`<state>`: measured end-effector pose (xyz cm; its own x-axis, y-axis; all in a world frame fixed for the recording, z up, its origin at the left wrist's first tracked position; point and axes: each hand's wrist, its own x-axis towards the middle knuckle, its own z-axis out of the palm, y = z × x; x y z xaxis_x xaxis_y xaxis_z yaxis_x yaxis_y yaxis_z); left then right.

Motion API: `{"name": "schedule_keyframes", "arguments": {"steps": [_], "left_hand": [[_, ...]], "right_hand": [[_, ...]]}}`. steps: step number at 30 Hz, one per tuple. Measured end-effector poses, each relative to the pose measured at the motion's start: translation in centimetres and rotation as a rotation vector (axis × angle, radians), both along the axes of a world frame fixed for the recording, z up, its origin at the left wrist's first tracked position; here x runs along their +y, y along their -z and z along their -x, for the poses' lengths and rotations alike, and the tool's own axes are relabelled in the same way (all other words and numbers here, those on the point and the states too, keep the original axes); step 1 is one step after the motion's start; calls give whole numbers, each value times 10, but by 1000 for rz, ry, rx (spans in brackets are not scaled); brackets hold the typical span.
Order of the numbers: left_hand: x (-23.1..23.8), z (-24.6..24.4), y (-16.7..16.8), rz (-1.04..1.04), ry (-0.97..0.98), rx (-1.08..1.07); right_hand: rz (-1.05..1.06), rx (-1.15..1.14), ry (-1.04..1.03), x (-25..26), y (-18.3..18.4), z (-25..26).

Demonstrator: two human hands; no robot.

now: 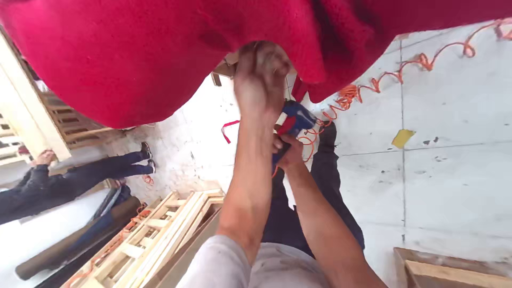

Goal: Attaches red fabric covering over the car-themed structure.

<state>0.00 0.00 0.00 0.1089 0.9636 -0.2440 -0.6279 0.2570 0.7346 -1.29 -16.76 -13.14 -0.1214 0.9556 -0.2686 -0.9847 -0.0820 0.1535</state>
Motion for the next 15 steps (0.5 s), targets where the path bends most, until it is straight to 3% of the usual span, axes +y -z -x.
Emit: {"name": "schedule_keyframes", "arguments": {"steps": [2, 6, 11, 15], "left_hand": [[-18, 28, -23, 13, -58, 243], [-16, 53, -36, -241, 65, 129], [0, 48, -26, -439, 113, 27], [4, 60, -24, -545, 80, 280]], "right_hand": [[116, -68, 14, -28, 11, -4], [163, -109, 46, -62, 18, -5], [16, -93, 19, -63, 14, -13], [-98, -89, -2, -53, -1, -27]]}}
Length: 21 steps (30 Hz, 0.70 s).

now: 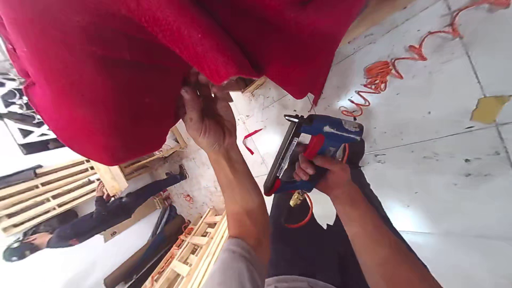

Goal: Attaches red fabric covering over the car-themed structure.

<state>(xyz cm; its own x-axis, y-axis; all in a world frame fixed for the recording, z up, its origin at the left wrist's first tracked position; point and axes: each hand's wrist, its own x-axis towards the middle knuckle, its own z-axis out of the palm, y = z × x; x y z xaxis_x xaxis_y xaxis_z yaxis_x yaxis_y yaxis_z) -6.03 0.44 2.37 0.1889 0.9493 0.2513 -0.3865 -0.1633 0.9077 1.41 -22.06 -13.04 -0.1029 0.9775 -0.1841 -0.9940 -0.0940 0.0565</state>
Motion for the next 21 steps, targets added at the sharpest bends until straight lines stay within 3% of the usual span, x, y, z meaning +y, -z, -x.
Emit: {"name": "schedule_keyframes", "arguments": {"steps": [6, 9, 14, 21], "left_hand": [[10, 3, 7, 59, 15, 47], [9, 8, 7, 94, 170, 134], [7, -15, 2, 190, 413, -96], [9, -35, -13, 242, 617, -125]], "right_hand": [[-125, -3, 19, 6, -22, -1], [-150, 15, 44, 11, -36, 7], [-61, -79, 121, -8, -56, 14], [53, -156, 333, -40, -62, 47]]}}
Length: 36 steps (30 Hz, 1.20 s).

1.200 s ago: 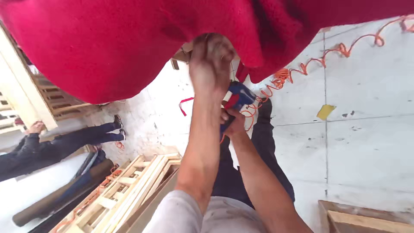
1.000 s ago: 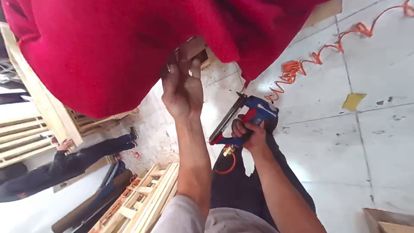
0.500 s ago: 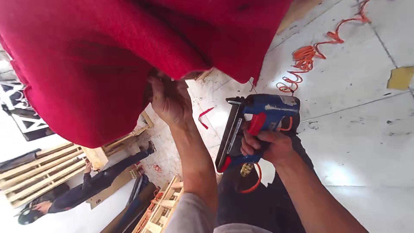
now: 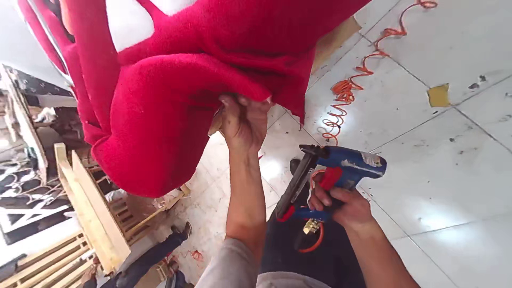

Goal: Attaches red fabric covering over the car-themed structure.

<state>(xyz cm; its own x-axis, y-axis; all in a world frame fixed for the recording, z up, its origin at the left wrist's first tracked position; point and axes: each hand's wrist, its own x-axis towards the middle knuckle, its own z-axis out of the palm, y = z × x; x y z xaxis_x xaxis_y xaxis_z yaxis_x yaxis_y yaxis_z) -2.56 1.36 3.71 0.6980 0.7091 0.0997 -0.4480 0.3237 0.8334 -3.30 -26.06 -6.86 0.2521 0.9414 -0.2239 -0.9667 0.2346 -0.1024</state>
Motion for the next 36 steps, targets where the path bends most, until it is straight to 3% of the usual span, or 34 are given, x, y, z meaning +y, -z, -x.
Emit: {"name": "schedule_keyframes", "arguments": {"steps": [3, 5, 7, 10, 12, 14, 18, 20, 22, 25, 27, 29, 32, 34, 36], "left_hand": [[-1, 1, -3, 25, 65, 4], [-7, 13, -11, -16, 36, 159], [-22, 34, -29, -349, -40, 462], [-38, 73, -66, -1084, -278, 673], [-36, 96, -92, -1316, -406, 711], [-32, 112, -116, -1401, -462, 753], [-13, 121, -165, -1464, -504, 830], [9, 108, -182, -1479, -389, 948], [31, 84, -186, -1477, -228, 1050], [51, 52, -162, -1532, -112, 1081], [56, 43, -154, -1570, -116, 1080], [56, 47, -151, -1553, -107, 1055], [58, 51, -152, -1541, -101, 1004], [61, 47, -155, -1515, -93, 978], [63, 46, -157, -1492, -73, 970]], "right_hand": [[17, 26, 52, -3, 5, 13], [116, -6, 93, -5, 2, 19], [334, -168, 170, -11, -16, 15], [812, -727, 213, -20, -77, -14], [1016, -1208, 186, -23, -130, -43], [1040, -1619, 148, -14, -186, -78], [958, -2140, 93, 67, -296, -154], [930, -2303, 55, 128, -337, -179], [900, -2444, 48, 191, -356, -199], [868, -2594, 64, 278, -348, -220], [847, -2600, 105, 313, -336, -223], [836, -2448, 238, 309, -327, -204], [933, -1866, 375, 233, -309, -133], [1030, -1492, 489, 187, -257, -83], [1049, -1206, 452, 165, -202, -46]]}}
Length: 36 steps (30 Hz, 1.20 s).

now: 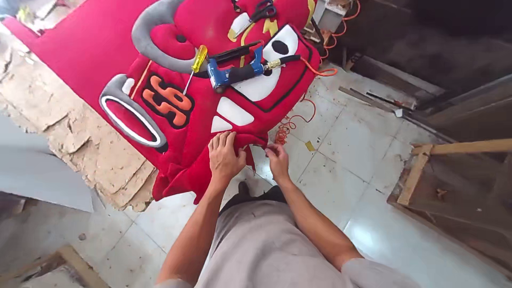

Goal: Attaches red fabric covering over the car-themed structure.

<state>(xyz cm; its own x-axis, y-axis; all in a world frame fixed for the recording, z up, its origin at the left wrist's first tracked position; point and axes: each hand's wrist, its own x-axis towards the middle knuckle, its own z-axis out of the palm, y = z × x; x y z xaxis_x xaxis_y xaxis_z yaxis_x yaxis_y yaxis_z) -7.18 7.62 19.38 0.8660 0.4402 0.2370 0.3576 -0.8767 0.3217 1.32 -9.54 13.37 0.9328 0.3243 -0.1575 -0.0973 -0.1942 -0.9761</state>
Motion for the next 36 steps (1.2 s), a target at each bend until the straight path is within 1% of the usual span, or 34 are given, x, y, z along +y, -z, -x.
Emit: {"name": "schedule_keyframes", "arguments": {"steps": [1, 3, 5, 7, 8, 9, 11, 14, 17, 20, 22, 24, 26, 27, 29, 31, 34, 36], "left_hand": [[0, 2, 0, 2, 6, 6], [1, 1, -1, -21, 18, 5], [0, 1, -1, -39, 32, 12], [0, 2, 0, -65, 60, 19], [0, 4, 1, -86, 86, 12], [-1, 5, 3, -117, 122, 2], [-4, 7, 5, -203, 223, -12], [-15, 8, 5, -350, 316, 77], [-22, 4, 5, -420, 291, 190], [-25, -7, 9, -455, 244, 157], [-25, -13, 11, -457, 244, 80], [-20, -15, 14, -432, 263, 7], [-16, -15, 15, -394, 307, -55], [-14, -14, 16, -373, 327, -75], [-14, -12, 14, -328, 348, -79], [-14, -13, 13, -308, 343, -89], [-17, -15, 14, -303, 320, -133], [-16, -16, 16, -286, 339, -158]], "right_hand": [[-28, 115, -27, -2, 18, 13], [-105, 233, -129, 11, 32, 15], [-204, 253, -169, 29, 29, 8], [-294, 279, -120, 40, 24, 2], [-299, 279, -88, 42, 22, 1], [-265, 241, -75, 42, 19, 2], [-207, 82, -114, 40, 16, 11], [-195, -179, -114, 30, 10, 31], [-162, -311, -58, 31, -2, 38], [-190, -337, -50, 30, -3, 36], [-268, -339, -71, 20, -3, 34], [-298, -382, -15, 5, -2, 31], [-206, -468, 54, -5, 2, 26], [-149, -492, 31, -6, 5, 23], [-82, -524, -67, 4, 11, 14], [-70, -569, -128, 20, 20, 3], [-174, -630, -135, 37, 33, -10], [-252, -681, -125, 38, 42, -13]]}}
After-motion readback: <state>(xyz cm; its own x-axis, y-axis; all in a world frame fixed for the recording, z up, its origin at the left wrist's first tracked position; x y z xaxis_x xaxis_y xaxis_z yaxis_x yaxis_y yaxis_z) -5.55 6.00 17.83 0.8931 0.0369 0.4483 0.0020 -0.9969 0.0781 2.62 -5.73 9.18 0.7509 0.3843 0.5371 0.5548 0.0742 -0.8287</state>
